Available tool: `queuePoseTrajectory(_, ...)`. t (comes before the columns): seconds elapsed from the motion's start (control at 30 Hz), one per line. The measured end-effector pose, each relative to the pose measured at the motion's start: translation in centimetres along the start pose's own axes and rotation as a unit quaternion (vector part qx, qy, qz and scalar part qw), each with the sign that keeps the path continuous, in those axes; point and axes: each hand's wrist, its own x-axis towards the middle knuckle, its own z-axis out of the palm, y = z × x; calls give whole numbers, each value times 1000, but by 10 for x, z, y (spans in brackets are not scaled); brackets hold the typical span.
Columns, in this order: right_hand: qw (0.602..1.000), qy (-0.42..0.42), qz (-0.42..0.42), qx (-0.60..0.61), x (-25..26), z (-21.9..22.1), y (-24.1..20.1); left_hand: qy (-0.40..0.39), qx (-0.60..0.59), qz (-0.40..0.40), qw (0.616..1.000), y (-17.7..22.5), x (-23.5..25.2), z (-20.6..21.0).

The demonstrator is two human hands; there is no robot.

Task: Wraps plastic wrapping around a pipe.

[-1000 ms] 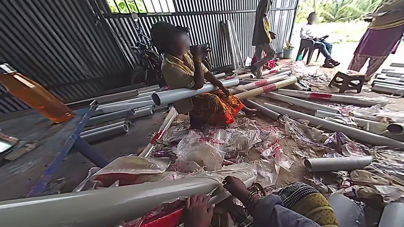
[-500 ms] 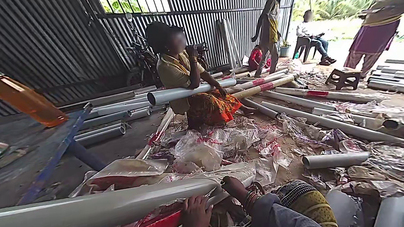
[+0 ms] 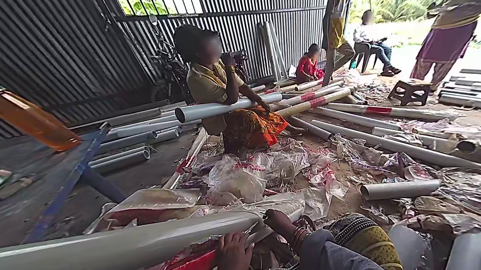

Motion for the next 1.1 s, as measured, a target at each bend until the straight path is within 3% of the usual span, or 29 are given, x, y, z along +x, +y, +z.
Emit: queuePoseTrajectory(1.1,1000,-6,-10,-1,0,3,0,0,11,1,1000,1,-1,0)
